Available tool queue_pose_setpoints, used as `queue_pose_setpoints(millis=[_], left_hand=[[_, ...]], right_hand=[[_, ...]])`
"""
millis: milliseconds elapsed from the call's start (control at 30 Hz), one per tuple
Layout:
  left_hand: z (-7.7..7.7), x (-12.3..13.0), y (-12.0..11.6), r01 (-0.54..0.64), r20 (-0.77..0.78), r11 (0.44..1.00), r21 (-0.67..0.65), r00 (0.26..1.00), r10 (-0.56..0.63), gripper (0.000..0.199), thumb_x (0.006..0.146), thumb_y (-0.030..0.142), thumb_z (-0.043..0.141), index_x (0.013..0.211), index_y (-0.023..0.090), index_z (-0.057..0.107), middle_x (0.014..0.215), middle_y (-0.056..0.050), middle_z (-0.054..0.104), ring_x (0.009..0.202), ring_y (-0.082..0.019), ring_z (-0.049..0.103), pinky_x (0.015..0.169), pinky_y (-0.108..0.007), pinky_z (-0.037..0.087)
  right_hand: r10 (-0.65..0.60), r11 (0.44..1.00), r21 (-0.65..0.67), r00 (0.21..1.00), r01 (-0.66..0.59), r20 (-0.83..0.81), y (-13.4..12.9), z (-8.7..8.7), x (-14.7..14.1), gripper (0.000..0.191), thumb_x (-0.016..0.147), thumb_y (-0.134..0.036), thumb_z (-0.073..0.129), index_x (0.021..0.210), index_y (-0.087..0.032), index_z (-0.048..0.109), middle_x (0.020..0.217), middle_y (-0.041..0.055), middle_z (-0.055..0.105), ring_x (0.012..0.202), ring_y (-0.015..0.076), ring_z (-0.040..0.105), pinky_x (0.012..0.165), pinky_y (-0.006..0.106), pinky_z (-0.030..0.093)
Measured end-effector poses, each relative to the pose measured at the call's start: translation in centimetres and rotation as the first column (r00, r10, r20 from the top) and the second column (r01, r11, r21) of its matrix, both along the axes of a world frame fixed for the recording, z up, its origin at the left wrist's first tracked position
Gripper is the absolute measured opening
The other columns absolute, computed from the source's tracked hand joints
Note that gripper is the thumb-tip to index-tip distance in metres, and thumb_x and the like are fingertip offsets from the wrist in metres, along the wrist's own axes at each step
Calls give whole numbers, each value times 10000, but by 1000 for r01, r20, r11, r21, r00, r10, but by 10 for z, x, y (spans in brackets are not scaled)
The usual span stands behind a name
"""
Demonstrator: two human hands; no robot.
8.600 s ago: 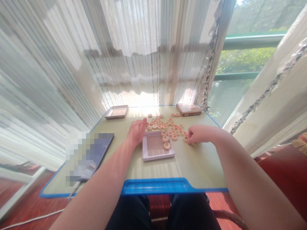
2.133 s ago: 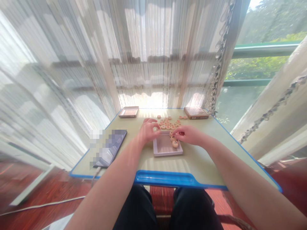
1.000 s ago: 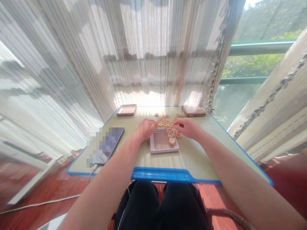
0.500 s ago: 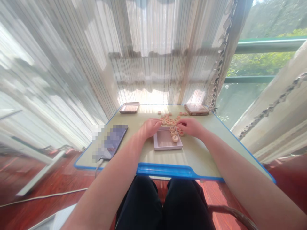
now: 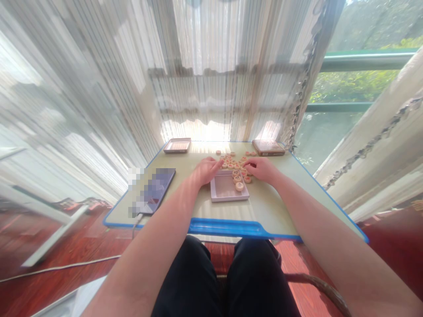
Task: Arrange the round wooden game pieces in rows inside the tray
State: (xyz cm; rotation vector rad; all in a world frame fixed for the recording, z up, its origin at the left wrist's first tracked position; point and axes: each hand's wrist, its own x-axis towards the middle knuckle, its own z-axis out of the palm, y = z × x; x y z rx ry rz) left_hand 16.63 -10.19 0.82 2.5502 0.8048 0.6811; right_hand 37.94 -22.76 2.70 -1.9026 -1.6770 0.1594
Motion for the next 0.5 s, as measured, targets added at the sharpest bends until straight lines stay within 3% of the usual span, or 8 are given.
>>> queue_pose_setpoints(millis=[233, 400, 500], left_hand=[[0, -3, 0, -44, -12, 999, 29, 999, 45, 607, 940, 547, 246, 774, 227, 735, 738, -51, 661, 940, -228, 576, 917, -333, 450], [-7, -2, 3, -124, 81, 990, -66, 988, 129, 580, 930, 533, 278, 882, 203, 754, 880, -81, 707, 1011, -245, 592, 962, -350, 441], [-11, -1, 6, -168, 130, 981, -102, 975, 181, 557, 927, 504, 300, 856, 189, 755, 929, -92, 722, 1070, -242, 581, 985, -334, 429]], right_hand=[[21, 993, 118, 1000, -22, 10, 3, -7, 1, 298, 780, -304, 515, 883, -160, 754, 567, 0, 589, 540, 129, 485, 574, 262, 369], [10, 982, 186, 996, 6, -84, 3, -14, 0, 341, 741, -289, 526, 960, -156, 752, 543, -22, 541, 535, 123, 469, 590, 262, 383], [-16, 987, 154, 987, 42, -162, 3, -11, -3, 337, 738, -305, 534, 943, -153, 754, 574, -11, 563, 563, 131, 487, 605, 268, 394]])
